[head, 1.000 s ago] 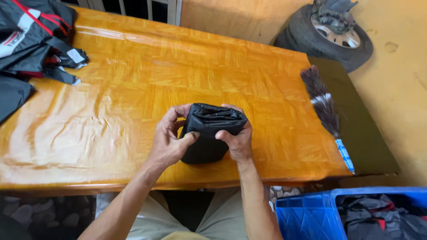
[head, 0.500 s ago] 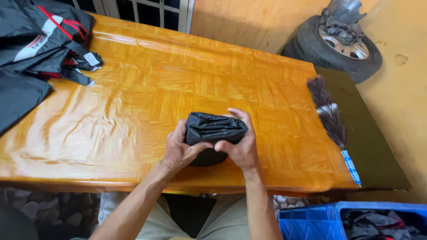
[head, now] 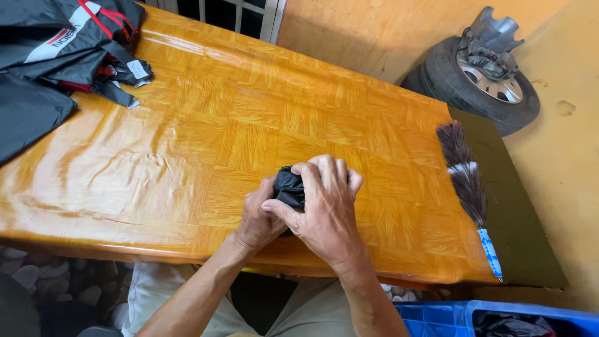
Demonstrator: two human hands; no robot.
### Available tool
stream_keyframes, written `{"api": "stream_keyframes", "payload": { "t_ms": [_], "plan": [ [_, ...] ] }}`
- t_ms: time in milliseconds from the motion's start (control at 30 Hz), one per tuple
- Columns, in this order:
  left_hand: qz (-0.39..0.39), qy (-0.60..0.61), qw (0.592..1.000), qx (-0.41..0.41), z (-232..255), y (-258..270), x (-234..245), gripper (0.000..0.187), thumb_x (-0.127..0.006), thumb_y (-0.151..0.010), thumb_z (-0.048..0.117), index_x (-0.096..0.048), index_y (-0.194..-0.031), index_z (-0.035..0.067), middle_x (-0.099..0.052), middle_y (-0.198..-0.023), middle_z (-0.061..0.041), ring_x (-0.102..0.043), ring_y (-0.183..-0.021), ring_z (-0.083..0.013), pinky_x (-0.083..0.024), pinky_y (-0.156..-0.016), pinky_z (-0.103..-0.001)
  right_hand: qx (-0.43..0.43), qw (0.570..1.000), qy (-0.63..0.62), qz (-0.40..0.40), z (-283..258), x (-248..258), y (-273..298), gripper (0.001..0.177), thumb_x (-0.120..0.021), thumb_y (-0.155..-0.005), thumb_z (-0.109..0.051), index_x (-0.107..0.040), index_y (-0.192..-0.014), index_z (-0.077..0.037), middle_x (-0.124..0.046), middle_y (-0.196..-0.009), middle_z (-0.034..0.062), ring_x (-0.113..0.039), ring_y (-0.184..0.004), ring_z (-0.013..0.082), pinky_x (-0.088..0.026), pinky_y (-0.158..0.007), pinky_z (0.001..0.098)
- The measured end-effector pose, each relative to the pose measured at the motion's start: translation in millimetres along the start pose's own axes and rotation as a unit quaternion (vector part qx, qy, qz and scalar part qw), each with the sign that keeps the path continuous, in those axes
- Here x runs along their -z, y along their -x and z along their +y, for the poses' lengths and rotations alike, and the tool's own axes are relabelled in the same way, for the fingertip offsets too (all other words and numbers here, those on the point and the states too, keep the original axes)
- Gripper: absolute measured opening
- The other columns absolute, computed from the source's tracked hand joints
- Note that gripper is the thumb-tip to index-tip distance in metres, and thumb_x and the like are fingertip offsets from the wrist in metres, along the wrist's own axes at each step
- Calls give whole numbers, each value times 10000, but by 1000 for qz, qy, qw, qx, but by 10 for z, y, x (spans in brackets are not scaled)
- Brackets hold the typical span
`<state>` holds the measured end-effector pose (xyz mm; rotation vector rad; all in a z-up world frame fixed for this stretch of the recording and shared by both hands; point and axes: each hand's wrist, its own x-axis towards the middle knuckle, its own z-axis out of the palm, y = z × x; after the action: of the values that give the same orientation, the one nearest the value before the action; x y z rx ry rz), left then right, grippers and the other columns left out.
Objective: The person folds a black garment on a wooden table, smoothing the fabric by hand and using a duster to clean it before folding it into a compact rectangular shape and placing it into a blue bin containing other black garments.
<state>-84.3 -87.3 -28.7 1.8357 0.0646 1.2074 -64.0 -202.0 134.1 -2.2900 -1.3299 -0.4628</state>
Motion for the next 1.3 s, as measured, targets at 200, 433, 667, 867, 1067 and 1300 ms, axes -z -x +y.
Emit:
{"api": "stream_keyframes", "payload": {
  "t_ms": [200,433,667,867,1067,1300],
  "plan": [
    [16,-6,1000,-22,-51,-6,-44,406,-805,-751,201,-651,-1120,125,-691,-719,-90,-721,-659,-334,-591,-593,-410,43,997,-62,23,150,-169,-51,469,-833,-785,-468,-542,-917,-126,-471,-911,34,-504,-918,277,-302,-896,496],
    [3,53,999,2,-42,-128,23,407,-852,-769,263,-659,-1105,137,-677,-697,-106,-726,-677,-365,-574,-578,-425,84,986,-144,8,231,33,-130,296,-800,-875,-345,-667,-1003,-112,-586,-1037,40,-582,-1013,238,-346,-971,421],
    [-10,53,998,18,-67,-78,-65,432,-866,-773,348,-645,-1080,140,-667,-671,-115,-717,-656,-378,-565,-559,-444,97,987,-126,32,233,-27,-82,237,-802,-875,-282,-648,-945,-116,-666,-1137,61,-643,-1037,277,-438,-923,394],
    [-1,58,998,7,-113,-160,-85,343,-889,-764,250,-633,-962,137,-665,-674,-112,-726,-638,-340,-568,-549,-395,49,993,-93,59,203,-202,-258,278,-663,-984,-360,-606,-920,-96,-695,-1050,99,-668,-943,304,-471,-852,411],
    [-33,32,999,2,47,-321,-45,356,-845,-794,221,-536,-907,86,-639,-681,-192,-702,-628,-404,-542,-541,-460,123,986,72,86,505,-565,-431,341,-522,-1057,-410,-583,-895,-116,-547,-860,56,-629,-811,278,-505,-776,391],
    [-28,-13,999,30,-173,-289,-177,405,-789,-836,172,-553,-1137,39,-661,-752,-222,-703,-707,-468,-546,-590,-545,77,993,-7,90,589,-687,-622,436,-546,-1050,-363,-546,-706,-96,-540,-669,85,-632,-668,324,-514,-654,411]
  ]
}}
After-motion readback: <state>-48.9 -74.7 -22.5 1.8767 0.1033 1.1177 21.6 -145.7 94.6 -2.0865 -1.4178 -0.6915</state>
